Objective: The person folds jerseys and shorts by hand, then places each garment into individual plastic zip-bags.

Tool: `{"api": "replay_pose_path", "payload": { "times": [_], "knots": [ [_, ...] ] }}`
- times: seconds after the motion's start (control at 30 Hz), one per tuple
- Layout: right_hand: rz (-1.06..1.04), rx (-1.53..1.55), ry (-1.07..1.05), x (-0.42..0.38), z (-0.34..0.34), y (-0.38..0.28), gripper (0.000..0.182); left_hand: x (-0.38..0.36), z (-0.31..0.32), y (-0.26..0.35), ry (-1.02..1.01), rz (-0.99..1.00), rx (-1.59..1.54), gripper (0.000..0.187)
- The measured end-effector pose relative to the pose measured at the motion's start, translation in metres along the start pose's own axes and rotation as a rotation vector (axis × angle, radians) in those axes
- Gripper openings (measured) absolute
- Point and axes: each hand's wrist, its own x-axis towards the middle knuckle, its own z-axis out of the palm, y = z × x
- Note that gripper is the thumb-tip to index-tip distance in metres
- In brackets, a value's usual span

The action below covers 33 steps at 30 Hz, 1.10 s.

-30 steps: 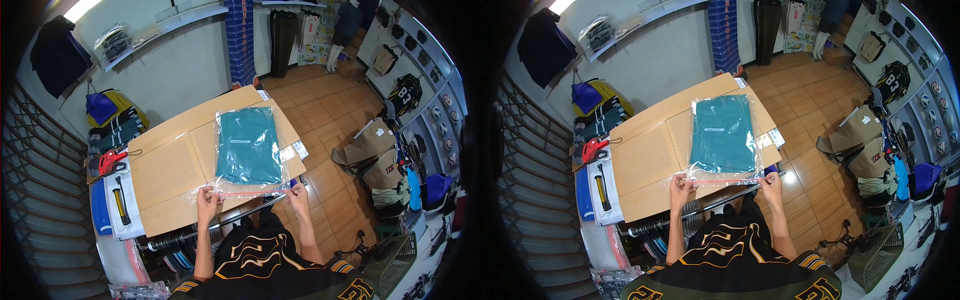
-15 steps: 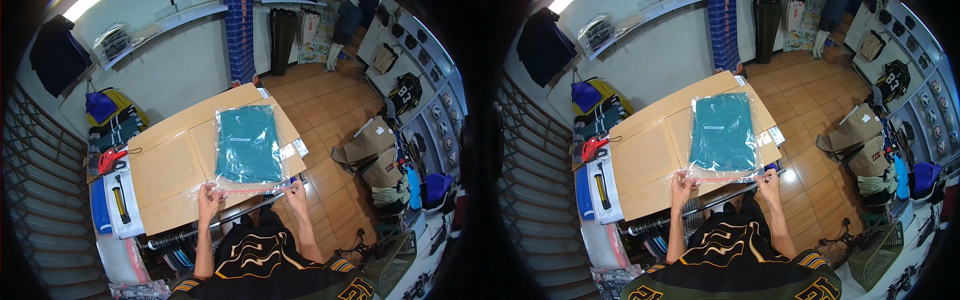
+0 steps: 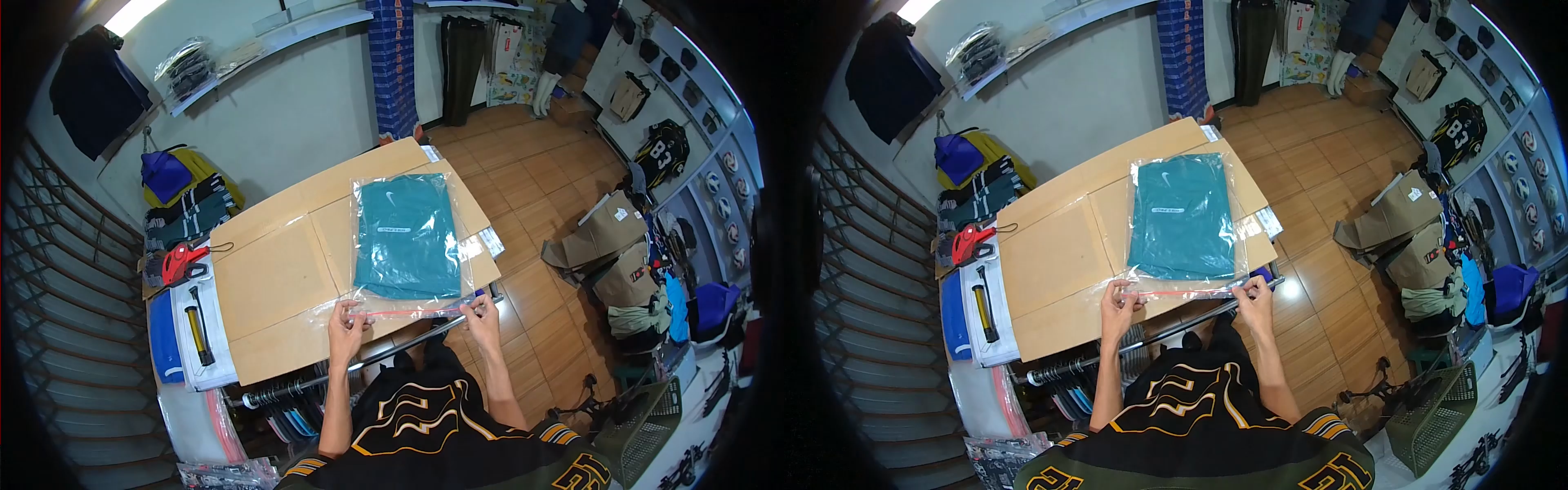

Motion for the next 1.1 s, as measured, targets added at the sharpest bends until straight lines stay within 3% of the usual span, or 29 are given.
{"api": "replay_pose_path", "payload": {
  "times": [0.23, 0.73, 0.97, 1.03, 1.1],
  "knots": [
    [0.005, 0.034, -0.023, 0.0, 0.009, 0.009, 0.022, 0.0, 0.006, -0.004, -0.009, 0.011, 0.009, 0.016],
    [-0.093, -0.068, 0.017, -0.005, 0.021, 0.01, 0.017, -0.006, 0.022, 0.0, 0.077, 0.048, 0.031, 0.019],
    [0.003, -0.04, 0.01, -0.005, 0.021, 0.011, 0.016, -0.008, 0.027, -0.001, 0.037, -0.013, -0.014, 0.018],
    [-0.18, -0.16, 0.03, 0.006, 0.018, 0.037, 0.016, -0.007, 0.027, -0.006, 0.043, 0.014, 0.014, 0.017],
    [-0.198, -0.136, 0.03, 0.011, 0.018, 0.047, 0.016, -0.007, 0.027, -0.004, 0.038, 0.014, 0.036, 0.017]
  ]
}}
